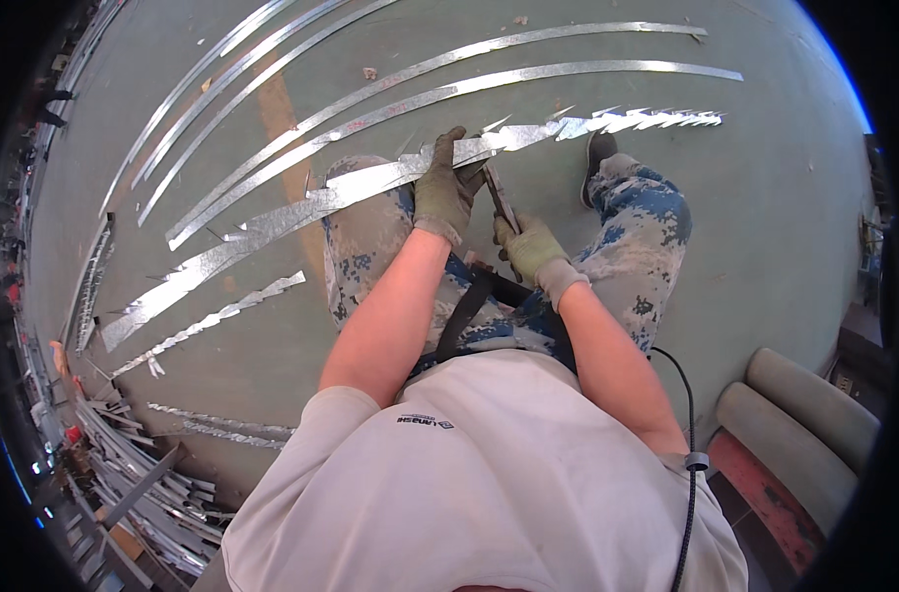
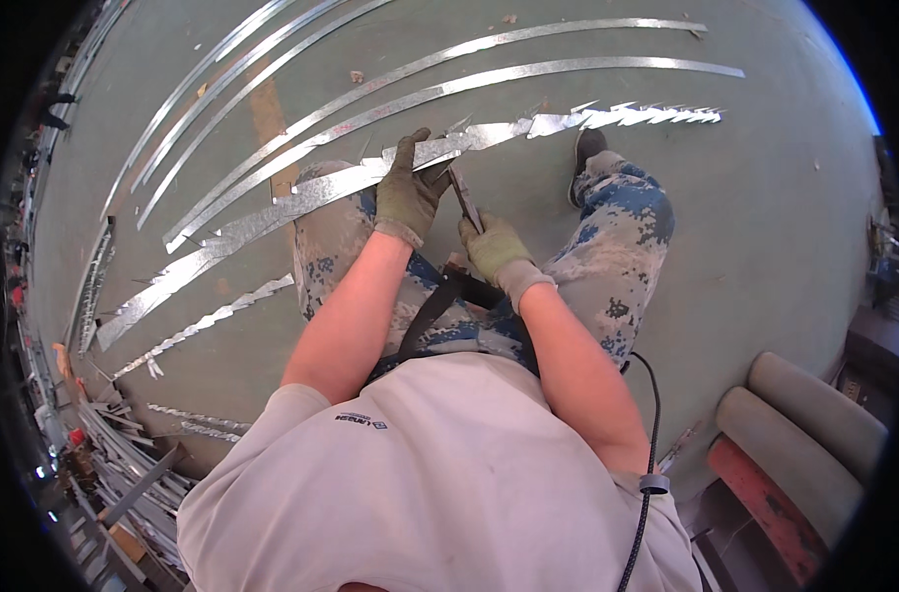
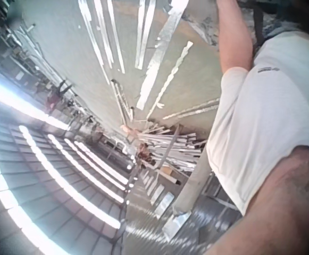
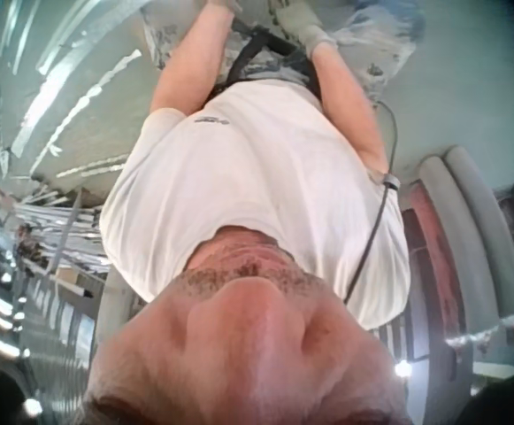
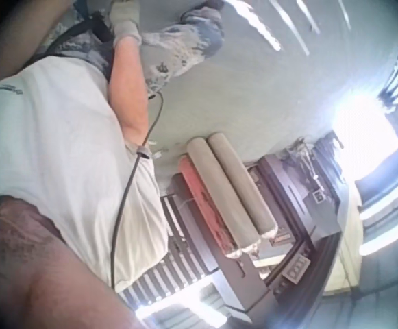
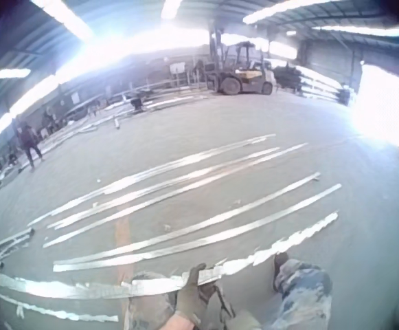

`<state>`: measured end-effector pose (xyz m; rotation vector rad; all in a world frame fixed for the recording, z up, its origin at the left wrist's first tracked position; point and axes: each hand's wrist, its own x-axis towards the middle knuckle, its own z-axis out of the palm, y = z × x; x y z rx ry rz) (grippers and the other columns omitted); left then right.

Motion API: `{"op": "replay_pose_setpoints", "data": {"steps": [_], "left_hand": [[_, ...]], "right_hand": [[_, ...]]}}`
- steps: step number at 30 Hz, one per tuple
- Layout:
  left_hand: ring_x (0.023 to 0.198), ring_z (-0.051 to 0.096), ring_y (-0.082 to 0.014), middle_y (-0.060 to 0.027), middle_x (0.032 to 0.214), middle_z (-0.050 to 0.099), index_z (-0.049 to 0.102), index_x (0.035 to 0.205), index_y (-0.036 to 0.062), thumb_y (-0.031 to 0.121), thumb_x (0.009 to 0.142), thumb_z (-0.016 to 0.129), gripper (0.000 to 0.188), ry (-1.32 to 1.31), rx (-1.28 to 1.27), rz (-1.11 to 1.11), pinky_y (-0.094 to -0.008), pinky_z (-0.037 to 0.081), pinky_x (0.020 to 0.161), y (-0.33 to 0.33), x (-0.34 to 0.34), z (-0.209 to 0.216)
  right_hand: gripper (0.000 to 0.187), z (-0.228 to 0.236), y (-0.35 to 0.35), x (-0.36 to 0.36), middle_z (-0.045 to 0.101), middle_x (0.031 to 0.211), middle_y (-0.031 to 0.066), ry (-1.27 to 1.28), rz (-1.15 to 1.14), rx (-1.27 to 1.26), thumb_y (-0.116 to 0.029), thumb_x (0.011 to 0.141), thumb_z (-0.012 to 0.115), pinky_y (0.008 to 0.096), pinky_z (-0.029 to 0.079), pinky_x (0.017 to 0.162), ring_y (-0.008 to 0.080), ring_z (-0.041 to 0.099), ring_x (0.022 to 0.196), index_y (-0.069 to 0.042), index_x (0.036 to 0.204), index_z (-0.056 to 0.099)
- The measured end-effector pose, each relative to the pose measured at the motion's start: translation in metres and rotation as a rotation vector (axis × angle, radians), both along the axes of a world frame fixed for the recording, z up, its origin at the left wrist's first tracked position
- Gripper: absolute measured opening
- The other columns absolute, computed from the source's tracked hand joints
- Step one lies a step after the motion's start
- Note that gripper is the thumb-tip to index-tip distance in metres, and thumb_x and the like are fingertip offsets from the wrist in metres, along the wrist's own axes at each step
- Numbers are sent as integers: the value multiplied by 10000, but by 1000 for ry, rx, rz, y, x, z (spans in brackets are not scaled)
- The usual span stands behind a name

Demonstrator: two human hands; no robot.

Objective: The person sits on the floor and uses tin snips to cut a long metal strip into smaller, uniform segments. They hold the strip with one hand and cut with the other, placing the cut pieces on the floor.

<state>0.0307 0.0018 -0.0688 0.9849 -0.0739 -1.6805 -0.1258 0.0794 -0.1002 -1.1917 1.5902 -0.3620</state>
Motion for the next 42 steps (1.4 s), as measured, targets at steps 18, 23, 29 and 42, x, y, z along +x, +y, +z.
{"op": "replay_pose_setpoints", "data": {"steps": [18, 23, 29, 42], "left_hand": [[1070, 700, -321, -157, 1280, 658, 568, 1344, 49, 373, 1037, 592, 447, 8, -173, -69, -503, 588, 938, 3, 9, -22], [1092, 692, -336, -179, 1315, 635, 567, 1342, 43, 375, 1023, 615, 463, 27, -171, -72, -522, 577, 958, 3, 11, -22], [1138, 673, -370, -219, 1322, 621, 561, 1333, 0, 490, 985, 633, 605, 102, -166, -51, -571, 547, 1003, 2, 11, -20], [1216, 623, -396, -231, 1346, 610, 537, 1375, 7, 553, 963, 622, 689, 191, -88, -27, -573, 459, 1096, 3, 12, -16]], "right_hand": [[414, 8, -12, 3, 711, 1013, 221, -126, 30, 22, -399, 1002, 556, 462, 519, 845, 418, 675, 929, -67, 1227, 660], [443, 18, -16, 3, 722, 955, 183, -213, -25, 197, -449, 996, 579, 427, 532, 793, 343, 695, 845, -53, 1161, 686], [460, 21, -19, 5, 695, 837, 138, -184, -41, 164, -448, 994, 601, 400, 540, 699, 264, 677, 726, -6, 1084, 688], [354, 41, -28, -7, 613, 696, 60, -574, -153, 464, -373, 1006, 635, 317, 445, 432, 149, 569, 499, -21, 971, 645]]}}
